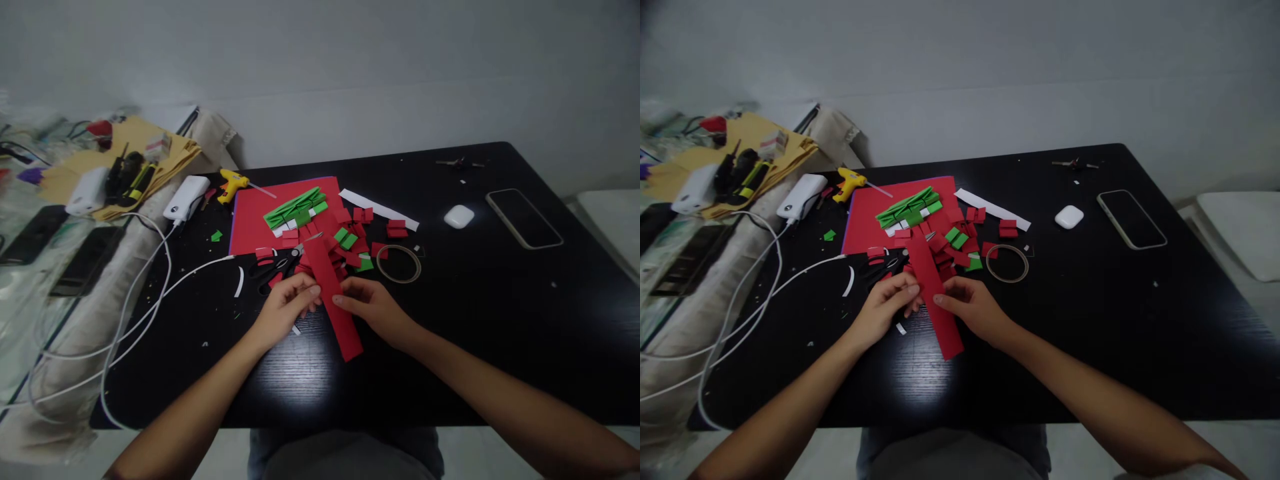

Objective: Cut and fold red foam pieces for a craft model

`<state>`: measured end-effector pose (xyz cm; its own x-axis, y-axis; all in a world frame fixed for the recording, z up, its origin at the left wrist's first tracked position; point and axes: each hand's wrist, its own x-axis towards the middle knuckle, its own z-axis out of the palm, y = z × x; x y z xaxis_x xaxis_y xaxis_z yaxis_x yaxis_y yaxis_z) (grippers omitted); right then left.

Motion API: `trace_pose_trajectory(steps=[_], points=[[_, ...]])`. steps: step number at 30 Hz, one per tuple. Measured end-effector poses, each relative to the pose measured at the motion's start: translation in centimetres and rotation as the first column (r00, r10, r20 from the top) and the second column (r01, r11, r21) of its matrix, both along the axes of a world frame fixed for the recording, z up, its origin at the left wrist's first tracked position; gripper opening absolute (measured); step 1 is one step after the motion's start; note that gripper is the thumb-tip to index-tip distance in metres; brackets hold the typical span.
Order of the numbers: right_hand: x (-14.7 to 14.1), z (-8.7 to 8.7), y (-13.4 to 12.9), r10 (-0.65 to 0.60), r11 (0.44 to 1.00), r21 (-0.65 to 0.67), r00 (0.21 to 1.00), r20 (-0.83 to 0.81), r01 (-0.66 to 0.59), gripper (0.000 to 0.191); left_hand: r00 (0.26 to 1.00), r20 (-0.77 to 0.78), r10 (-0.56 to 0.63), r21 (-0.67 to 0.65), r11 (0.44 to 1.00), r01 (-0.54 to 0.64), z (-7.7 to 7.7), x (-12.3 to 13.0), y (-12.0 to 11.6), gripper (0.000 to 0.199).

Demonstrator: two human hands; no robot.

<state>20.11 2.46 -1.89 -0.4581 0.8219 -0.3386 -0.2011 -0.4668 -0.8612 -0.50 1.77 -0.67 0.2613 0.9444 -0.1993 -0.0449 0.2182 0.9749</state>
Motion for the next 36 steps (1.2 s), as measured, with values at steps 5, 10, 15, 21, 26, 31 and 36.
trace_pose_trajectory(steps=[5,10,15,21,26,31,36], points=[[-0.08,-0.16,-0.03,0.002,1.000,0.027,1.000,0.012,-0.003,0.029,0.994,-0.108,-0.003,0.048,0.999,0.008,0.24,0.45,-0.08,0.032],[-0.06,-0.06,-0.04,0.030,0.998,0.048,0.998,0.057,-0.033,0.030,0.988,-0.153,-0.007,0.074,0.997,0.018,-0.02,0.39,-0.25,0.031],[-0.07,0.02,-0.13,0.026,0.995,0.092,0.994,0.107,-0.036,0.033,0.973,-0.227,-0.039,0.114,0.991,0.066,-0.43,0.24,-0.45,0.029],[-0.07,0.23,-0.10,-0.040,0.994,0.105,0.994,0.099,0.030,0.032,0.939,-0.266,-0.217,0.119,0.959,0.256,-0.27,0.17,-0.68,0.029],[-0.01,0.35,0.00,-0.041,0.987,0.158,0.987,0.154,0.016,0.033,0.928,-0.292,-0.233,0.109,0.956,0.274,-0.17,0.45,-0.85,0.031],[-0.09,0.34,0.02,-0.031,0.983,0.181,0.985,0.169,0.000,0.037,0.954,-0.264,-0.141,0.080,0.983,0.167,-0.23,0.55,-0.66,0.030],[-0.08,0.34,0.03,-0.029,0.982,0.189,0.983,0.179,-0.006,0.039,0.949,-0.277,-0.153,0.084,0.980,0.183,-0.37,0.43,-0.72,0.031]])
